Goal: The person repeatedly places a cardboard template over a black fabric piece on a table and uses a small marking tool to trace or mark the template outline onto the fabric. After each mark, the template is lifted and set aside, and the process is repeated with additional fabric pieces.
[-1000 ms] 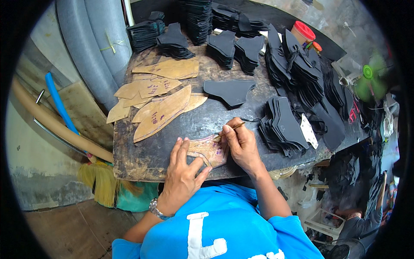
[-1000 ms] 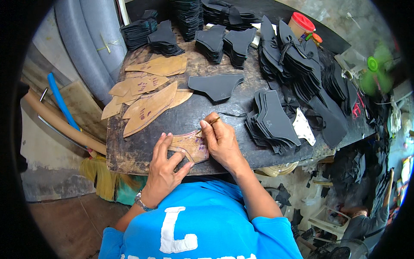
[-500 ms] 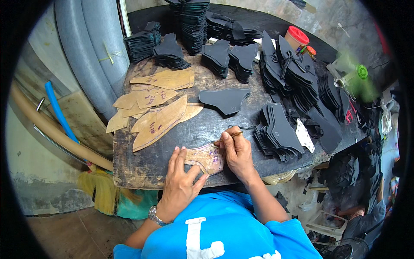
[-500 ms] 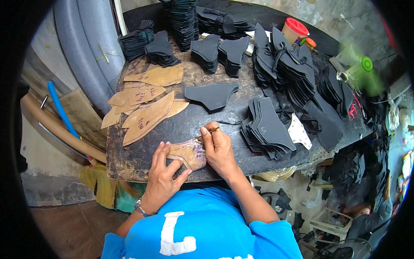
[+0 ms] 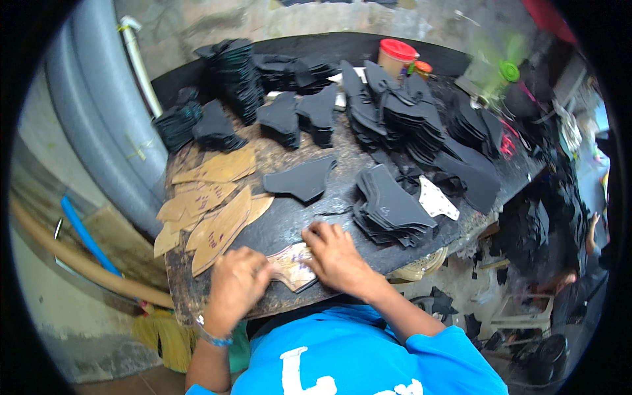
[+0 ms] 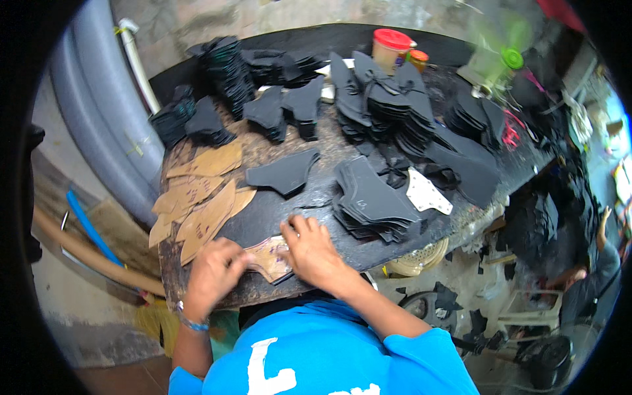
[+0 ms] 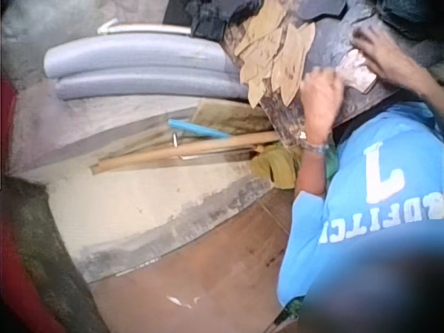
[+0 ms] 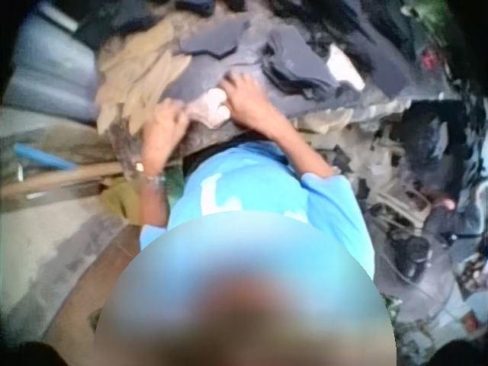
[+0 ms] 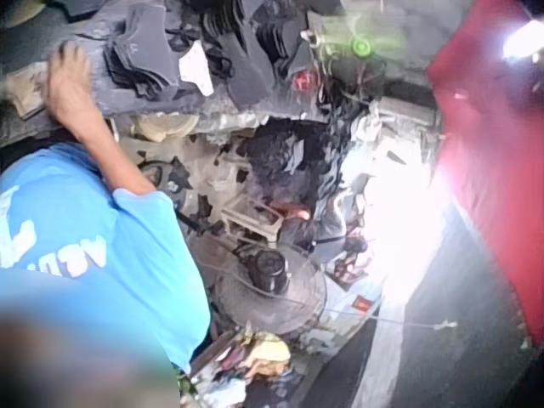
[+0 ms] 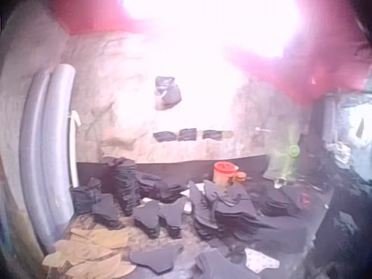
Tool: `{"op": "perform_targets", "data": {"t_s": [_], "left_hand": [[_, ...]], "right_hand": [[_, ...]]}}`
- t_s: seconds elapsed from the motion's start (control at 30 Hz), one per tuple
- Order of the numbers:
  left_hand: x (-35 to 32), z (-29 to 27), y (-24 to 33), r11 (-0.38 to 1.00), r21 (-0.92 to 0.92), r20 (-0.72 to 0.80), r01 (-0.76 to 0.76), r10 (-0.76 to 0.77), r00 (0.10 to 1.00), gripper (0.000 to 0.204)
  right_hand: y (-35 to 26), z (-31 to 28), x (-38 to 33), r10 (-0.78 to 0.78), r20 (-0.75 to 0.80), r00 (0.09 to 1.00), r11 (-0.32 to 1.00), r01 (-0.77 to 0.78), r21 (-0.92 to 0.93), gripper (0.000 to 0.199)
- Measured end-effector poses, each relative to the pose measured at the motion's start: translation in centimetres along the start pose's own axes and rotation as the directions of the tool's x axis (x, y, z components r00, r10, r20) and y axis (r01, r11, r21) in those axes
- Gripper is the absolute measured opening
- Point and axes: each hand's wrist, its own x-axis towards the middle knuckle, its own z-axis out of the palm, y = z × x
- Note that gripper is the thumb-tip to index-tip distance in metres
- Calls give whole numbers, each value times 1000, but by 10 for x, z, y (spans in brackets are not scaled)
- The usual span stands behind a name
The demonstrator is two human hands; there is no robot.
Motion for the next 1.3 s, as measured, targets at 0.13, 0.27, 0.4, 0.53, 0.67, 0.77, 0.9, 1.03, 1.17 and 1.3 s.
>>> {"op": "perform_targets", "data": {"t_s": [0.13,0.27,0.4,0.53,0.67,0.77,0.9,1.03,1.17,1.3], "left_hand": [[77,-1,-24,990,64,-203,-124,135,970,28],[132,16,-32,920,219,-185,-326,367,912,44],[151,21,-43,969,24,-2,-247,247,969,47],[144,16,-41,948,23,-110,-316,317,942,39],[113,0,-25,943,-139,-188,-301,274,943,35],[78,-16,-22,923,-272,-111,-274,252,961,32],[27,-19,-28,900,-419,110,-122,183,977,31],[2,2,-32,913,-386,88,-128,175,981,30],[-2,14,-41,915,-344,11,-210,227,974,36],[-3,16,-47,901,-352,-34,-253,257,966,41]], "right_hand": [[-4,-11,-14,67,-32,997,995,-64,77,36],[4,-51,-24,188,69,980,809,-194,555,25],[37,-114,-48,592,-306,746,591,-144,794,12],[86,-138,-54,657,-342,672,487,-33,873,14],[108,-116,-51,682,-295,669,644,-360,675,15],[106,-104,-48,472,-560,680,825,-565,9,28],[95,-110,-51,665,-298,685,747,-599,288,34],[85,-108,-49,669,-287,686,743,-602,293,36],[76,-114,-46,509,-526,681,854,-476,210,22],[41,-131,-55,588,-362,723,728,-277,628,14]]}}
